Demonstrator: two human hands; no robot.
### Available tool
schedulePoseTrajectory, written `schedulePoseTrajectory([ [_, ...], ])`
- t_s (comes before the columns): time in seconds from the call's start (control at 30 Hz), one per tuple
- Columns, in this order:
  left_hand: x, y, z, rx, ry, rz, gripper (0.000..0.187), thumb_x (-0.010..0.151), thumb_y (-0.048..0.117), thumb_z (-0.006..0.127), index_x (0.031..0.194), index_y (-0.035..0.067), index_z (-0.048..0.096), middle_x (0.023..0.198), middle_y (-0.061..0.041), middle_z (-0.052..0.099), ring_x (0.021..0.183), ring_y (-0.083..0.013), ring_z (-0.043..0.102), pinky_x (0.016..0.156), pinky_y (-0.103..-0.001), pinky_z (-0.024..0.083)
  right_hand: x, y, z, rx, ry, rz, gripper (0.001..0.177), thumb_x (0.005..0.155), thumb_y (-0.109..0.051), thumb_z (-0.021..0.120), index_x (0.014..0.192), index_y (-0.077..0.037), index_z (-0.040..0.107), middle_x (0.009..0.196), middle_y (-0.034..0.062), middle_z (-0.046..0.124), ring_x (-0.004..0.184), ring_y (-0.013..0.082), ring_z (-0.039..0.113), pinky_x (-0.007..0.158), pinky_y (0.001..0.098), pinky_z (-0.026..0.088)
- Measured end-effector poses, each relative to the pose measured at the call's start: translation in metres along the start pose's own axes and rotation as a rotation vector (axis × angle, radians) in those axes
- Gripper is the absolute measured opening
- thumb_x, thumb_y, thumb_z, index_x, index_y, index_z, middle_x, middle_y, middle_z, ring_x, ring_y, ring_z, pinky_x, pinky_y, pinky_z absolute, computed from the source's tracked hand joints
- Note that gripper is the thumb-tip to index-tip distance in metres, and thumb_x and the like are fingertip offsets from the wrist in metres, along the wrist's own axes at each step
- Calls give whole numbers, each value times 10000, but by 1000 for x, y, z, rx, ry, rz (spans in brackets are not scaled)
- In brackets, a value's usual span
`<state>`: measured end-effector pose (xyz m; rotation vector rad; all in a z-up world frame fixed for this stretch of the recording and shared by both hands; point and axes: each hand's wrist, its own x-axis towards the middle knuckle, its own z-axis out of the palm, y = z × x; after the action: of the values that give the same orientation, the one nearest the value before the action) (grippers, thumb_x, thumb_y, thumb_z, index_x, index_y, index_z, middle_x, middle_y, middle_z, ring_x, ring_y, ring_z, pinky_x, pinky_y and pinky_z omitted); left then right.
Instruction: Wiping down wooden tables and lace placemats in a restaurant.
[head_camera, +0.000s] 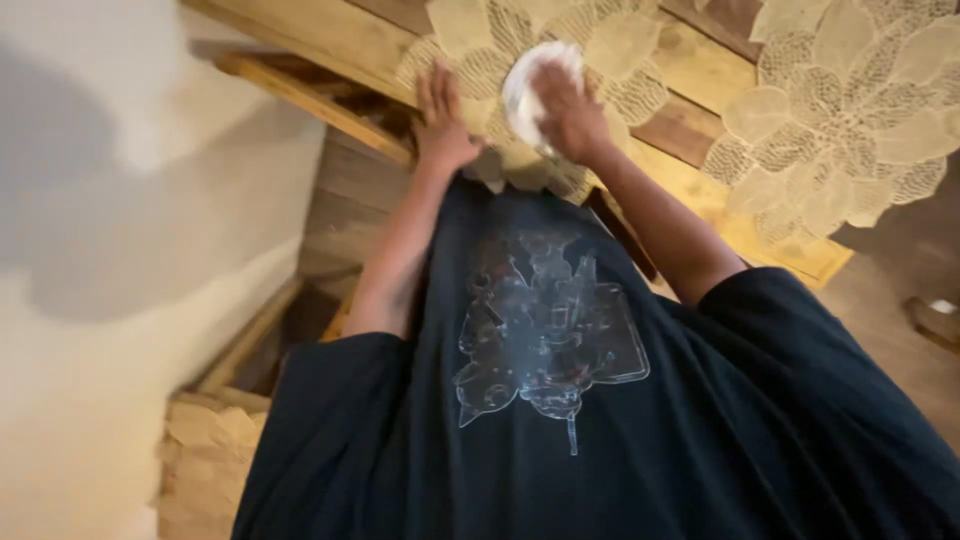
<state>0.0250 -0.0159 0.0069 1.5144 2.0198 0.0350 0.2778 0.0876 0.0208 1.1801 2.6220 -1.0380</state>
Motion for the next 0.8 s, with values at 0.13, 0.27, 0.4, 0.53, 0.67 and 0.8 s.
schedulePoseTrajectory([
  [0.13,23,-26,5,-16,105,178,1474,615,588,934,1601,77,-36,1672,-116,-132,1522,-427,-136,1111,-774,265,61,-7,22,-147,316,145,794,1075,-355,591,1718,-142,177,1775,131,69,1633,319,41,1285,609,66],
  [0.27,30,-53,-7,-81,-182,262,1368,739,529,879,1615,61,-62,1695,-143,-165,1531,-475,-183,1105,-773,241,82,-56,34,-126,329,137,800,1060,-330,581,1699,-95,161,1760,176,52,1622,377,21,1262,634,45],
  [0.4,45,-77,-14,-9,-294,378,1179,865,462,820,1649,74,29,1738,-120,-134,1574,-444,-135,1121,-755,247,82,-83,46,-116,116,12,860,957,-285,593,1689,-109,179,1752,163,77,1613,362,38,1251,627,49],
  [0.53,36,-61,-17,245,-255,373,1109,837,426,785,1657,61,135,1751,-98,-62,1603,-394,-33,1134,-699,313,50,-95,53,-146,89,-66,830,977,-288,603,1695,-143,213,1773,120,114,1636,327,60,1270,615,63],
  [0.67,49,-77,67,576,215,451,717,962,210,539,1618,21,323,1716,-213,207,1541,-487,214,1139,-609,362,10,-102,40,-86,26,124,797,974,-302,602,1673,-201,232,1773,69,139,1641,276,79,1280,605,88],
  [0.8,47,-31,-2,937,116,543,507,994,151,451,1469,-6,526,1609,-227,430,1431,-546,416,1032,-671,384,-6,-85,47,-49,368,543,798,1035,-338,586,1689,-122,182,1746,131,95,1609,322,44,1251,654,77],
])
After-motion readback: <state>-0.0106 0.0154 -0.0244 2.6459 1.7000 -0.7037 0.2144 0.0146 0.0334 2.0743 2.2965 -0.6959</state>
